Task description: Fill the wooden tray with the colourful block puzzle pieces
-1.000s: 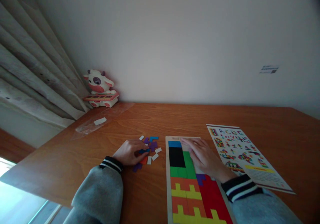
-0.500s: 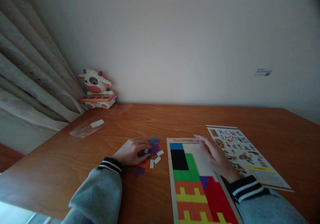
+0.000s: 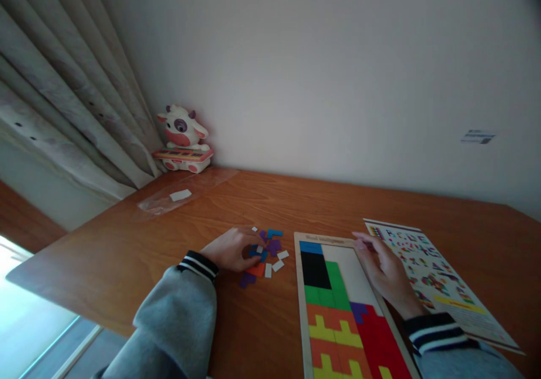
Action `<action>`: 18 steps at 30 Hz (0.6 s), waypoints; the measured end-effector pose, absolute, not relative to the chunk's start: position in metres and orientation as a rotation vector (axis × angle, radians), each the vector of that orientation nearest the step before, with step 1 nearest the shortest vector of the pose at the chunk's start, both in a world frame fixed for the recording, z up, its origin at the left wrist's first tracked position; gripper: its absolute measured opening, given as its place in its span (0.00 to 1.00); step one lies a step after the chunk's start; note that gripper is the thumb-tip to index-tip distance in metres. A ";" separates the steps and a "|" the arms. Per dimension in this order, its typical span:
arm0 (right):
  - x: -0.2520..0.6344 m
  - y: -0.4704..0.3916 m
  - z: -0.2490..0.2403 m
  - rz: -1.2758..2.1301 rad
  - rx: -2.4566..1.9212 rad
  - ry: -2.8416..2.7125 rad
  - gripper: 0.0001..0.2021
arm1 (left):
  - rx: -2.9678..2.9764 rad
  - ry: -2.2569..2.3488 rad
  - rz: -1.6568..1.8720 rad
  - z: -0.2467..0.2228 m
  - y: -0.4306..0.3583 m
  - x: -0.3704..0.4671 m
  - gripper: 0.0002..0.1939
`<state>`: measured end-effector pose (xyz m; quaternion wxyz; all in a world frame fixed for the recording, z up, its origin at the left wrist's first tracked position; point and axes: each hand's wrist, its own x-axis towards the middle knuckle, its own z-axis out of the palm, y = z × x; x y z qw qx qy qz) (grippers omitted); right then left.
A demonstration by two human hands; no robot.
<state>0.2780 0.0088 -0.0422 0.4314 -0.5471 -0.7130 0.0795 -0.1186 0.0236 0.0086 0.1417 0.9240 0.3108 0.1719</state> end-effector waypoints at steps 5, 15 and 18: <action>0.276 0.006 -0.041 0.239 -1.360 -1.796 0.17 | 2.650 0.852 0.617 0.000 0.026 -0.115 0.10; 0.276 0.003 -0.041 0.270 -1.315 -1.813 0.17 | 2.736 1.010 0.626 0.000 0.020 -0.109 0.19; 0.276 0.002 -0.042 0.302 -1.292 -1.833 0.17 | 2.740 1.075 0.640 0.001 0.019 -0.113 0.18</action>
